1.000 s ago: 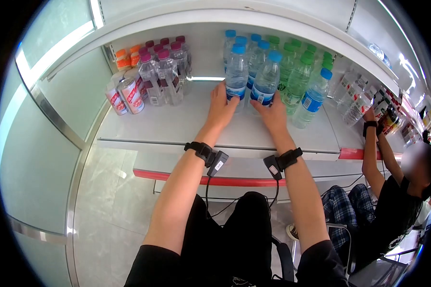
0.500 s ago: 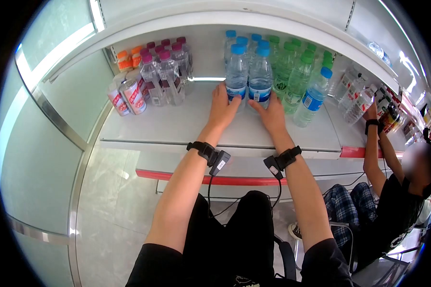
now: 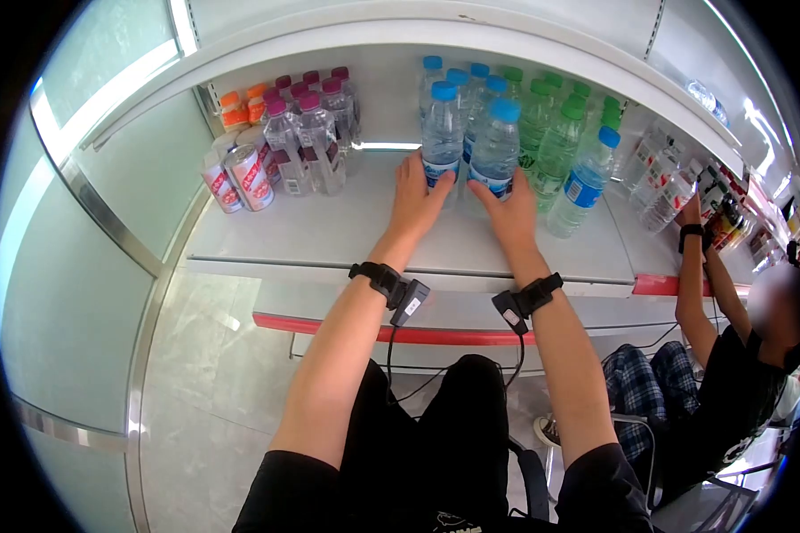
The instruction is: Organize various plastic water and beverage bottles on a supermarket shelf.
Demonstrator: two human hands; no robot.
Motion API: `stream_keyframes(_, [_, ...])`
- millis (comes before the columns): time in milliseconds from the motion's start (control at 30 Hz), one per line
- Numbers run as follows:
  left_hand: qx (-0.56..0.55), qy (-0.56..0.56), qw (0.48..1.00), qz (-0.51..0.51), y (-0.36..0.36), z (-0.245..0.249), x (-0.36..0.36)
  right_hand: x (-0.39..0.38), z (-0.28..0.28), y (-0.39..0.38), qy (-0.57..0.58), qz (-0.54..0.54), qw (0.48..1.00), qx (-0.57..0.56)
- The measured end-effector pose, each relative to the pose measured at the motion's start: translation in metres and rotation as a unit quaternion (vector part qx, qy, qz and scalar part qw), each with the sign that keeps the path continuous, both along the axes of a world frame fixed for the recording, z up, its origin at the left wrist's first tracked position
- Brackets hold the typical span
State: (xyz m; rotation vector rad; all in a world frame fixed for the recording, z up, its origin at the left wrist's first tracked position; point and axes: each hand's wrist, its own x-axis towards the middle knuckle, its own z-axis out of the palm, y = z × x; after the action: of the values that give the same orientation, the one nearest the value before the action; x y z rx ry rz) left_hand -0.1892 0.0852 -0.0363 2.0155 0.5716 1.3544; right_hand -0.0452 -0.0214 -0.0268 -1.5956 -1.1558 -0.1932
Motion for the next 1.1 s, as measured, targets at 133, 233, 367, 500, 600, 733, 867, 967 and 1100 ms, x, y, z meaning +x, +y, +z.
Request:
stream_keyframes(133, [0.016,0.000,1.000,0.011,0.000,-0.001,0.001,-0.003,0.000,-0.001,-0.031,-0.011,0.999,0.016])
stream_keyframes(233, [0.011,0.008,1.000,0.003,0.000,-0.001,0.000,-0.002,0.005,0.003,-0.034,-0.026,0.999,-0.022])
stream_keyframes(367, [0.028,0.019,0.999,0.020,0.002,-0.001,0.000,-0.006,0.008,0.002,-0.010,-0.027,0.998,-0.048])
stream_keyframes(500, [0.000,-0.003,1.000,-0.007,-0.002,0.001,-0.001,0.002,-0.006,0.006,0.005,-0.029,0.995,-0.094])
stream_keyframes(600, [0.001,-0.024,1.000,-0.008,-0.002,0.001,0.000,0.006,-0.014,0.013,-0.144,-0.061,0.987,-0.021])
stream_keyframes(733, [-0.006,-0.036,0.999,0.005,-0.001,0.001,0.001,0.003,-0.013,0.012,-0.100,-0.038,0.994,0.013])
stream_keyframes(867, [-0.004,-0.049,0.999,0.006,-0.004,0.005,-0.001,-0.004,-0.005,0.007,-0.032,-0.044,0.998,0.043])
stream_keyframes(967, [-0.023,-0.058,0.998,-0.007,-0.005,0.006,-0.002,-0.006,0.000,0.003,-0.010,-0.008,0.997,0.083])
stream_keyframes(1100, [0.002,-0.067,0.998,-0.008,-0.003,0.005,-0.003,-0.010,0.004,-0.003,-0.028,0.014,0.997,0.076])
